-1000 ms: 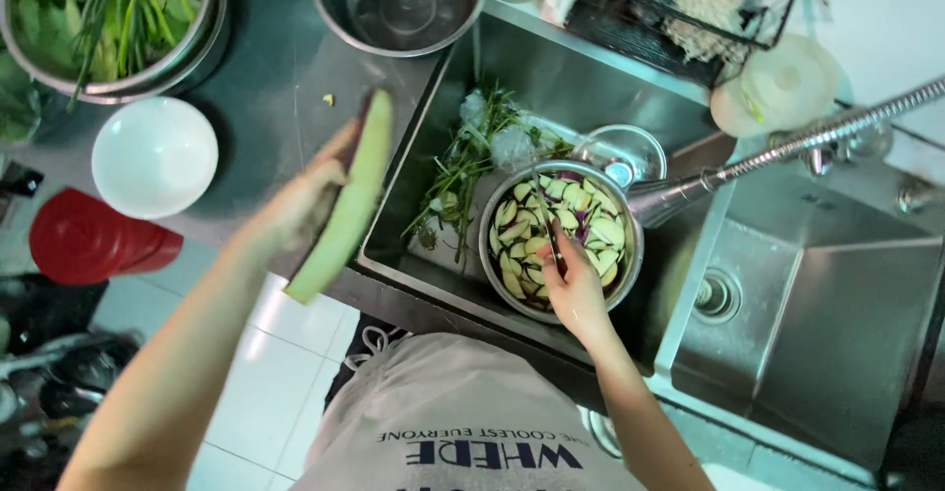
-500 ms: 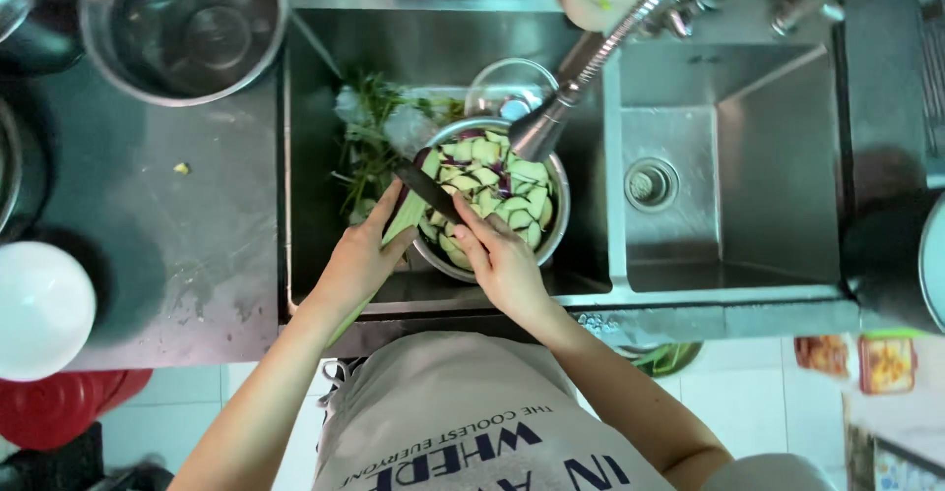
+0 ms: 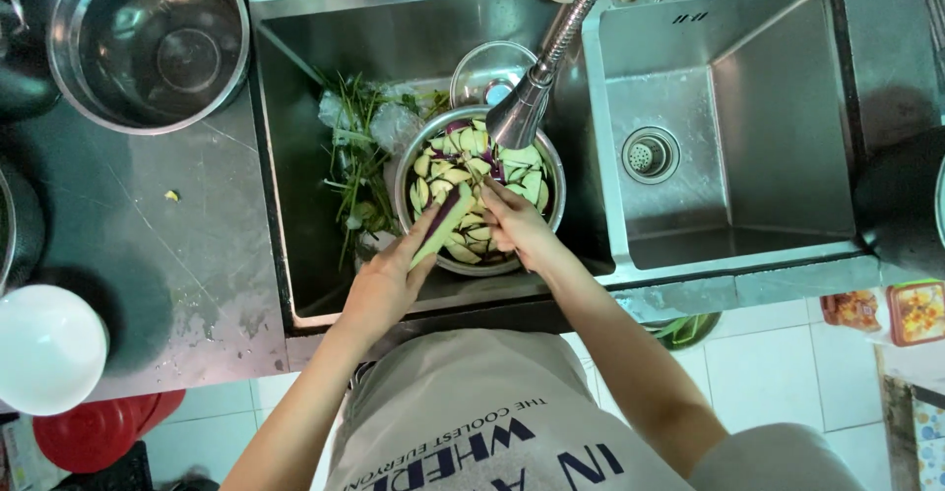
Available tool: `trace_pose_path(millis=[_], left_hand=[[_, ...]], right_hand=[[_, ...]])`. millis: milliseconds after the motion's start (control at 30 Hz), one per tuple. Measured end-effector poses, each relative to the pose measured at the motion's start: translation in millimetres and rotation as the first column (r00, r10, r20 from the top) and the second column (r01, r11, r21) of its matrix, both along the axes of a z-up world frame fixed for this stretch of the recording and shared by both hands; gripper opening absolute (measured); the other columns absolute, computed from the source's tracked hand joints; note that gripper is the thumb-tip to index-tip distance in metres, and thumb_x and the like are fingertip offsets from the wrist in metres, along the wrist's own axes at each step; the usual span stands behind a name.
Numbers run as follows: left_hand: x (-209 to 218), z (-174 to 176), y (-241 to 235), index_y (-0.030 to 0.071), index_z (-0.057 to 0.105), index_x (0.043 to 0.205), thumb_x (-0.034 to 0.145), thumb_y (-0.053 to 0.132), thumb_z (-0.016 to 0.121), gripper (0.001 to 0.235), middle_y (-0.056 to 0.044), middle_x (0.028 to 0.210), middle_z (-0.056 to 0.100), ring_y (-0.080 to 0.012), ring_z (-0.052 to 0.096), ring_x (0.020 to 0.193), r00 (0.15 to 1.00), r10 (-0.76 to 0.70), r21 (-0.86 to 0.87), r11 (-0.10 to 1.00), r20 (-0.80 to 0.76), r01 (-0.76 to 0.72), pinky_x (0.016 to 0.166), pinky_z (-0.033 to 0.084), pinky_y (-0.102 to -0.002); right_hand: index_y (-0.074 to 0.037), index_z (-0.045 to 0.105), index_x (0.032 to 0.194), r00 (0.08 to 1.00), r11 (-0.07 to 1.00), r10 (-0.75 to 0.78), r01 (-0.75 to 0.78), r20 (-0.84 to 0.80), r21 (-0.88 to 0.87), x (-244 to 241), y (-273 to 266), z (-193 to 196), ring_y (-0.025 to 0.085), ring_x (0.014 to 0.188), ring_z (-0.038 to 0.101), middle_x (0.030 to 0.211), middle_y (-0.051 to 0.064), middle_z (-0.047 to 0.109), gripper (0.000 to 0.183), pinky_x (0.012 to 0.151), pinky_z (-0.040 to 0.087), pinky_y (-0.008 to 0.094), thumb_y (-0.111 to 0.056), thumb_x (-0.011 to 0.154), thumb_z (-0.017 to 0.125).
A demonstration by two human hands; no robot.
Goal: The recorder is peeling, cutting, and washing eggplants in a kitchen sink area.
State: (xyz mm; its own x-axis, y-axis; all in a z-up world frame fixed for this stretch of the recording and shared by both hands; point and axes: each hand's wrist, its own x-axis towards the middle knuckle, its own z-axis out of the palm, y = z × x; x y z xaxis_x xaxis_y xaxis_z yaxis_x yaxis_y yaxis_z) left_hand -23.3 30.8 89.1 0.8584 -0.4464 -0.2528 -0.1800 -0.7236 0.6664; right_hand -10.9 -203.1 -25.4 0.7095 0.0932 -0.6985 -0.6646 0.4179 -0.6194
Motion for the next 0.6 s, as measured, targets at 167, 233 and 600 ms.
trace_pose_path(millis=[167,233,600], left_hand=[[17.2,-19.5,4.6,0.038,0.025,0.158,0.096,0.028,0.062,0.073,-0.020,0.126,0.067,-0.0446,0.069,0.098,0.996,0.075,0.166,0.984,-0.056,-0.064,0.084,0.057,-0.052],[21.1,-23.9,6.6,0.037,0.025,0.158,0.096,0.028,0.062,0.073,-0.022,0.126,0.066,-0.0458,0.068,0.099,0.995,0.089,0.214,0.974,-0.053,-0.076,0.084,0.056,-0.052],[11.8,-10.0,1.9,0.038,0.028,0.158,0.095,0.028,0.063,0.072,-0.019,0.128,0.066,-0.0413,0.067,0.107,0.994,0.023,0.086,0.996,-0.109,-0.013,0.092,0.055,-0.048]], right_hand=[[-0.025,0.037,0.160,0.980,0.971,0.192,-0.182,0.052,-0.156,-30.3,9.2,62.7,0.005,0.050,0.036,0.077,-0.002,0.051,0.065,0.043,0.027,0.022,-0.038,0.101,0.058],[-0.025,0.034,0.162,0.956,0.928,0.277,-0.240,0.099,-0.287,-45.8,19.6,64.1,0.008,0.054,0.042,0.080,0.001,0.056,0.067,0.047,0.035,0.024,-0.038,0.101,0.057],[-0.011,0.042,0.161,0.917,0.886,0.303,-0.172,0.258,-0.430,-41.3,27.0,60.1,0.007,0.063,0.041,0.077,-0.001,0.050,0.065,0.055,0.037,0.023,-0.037,0.103,0.059]])
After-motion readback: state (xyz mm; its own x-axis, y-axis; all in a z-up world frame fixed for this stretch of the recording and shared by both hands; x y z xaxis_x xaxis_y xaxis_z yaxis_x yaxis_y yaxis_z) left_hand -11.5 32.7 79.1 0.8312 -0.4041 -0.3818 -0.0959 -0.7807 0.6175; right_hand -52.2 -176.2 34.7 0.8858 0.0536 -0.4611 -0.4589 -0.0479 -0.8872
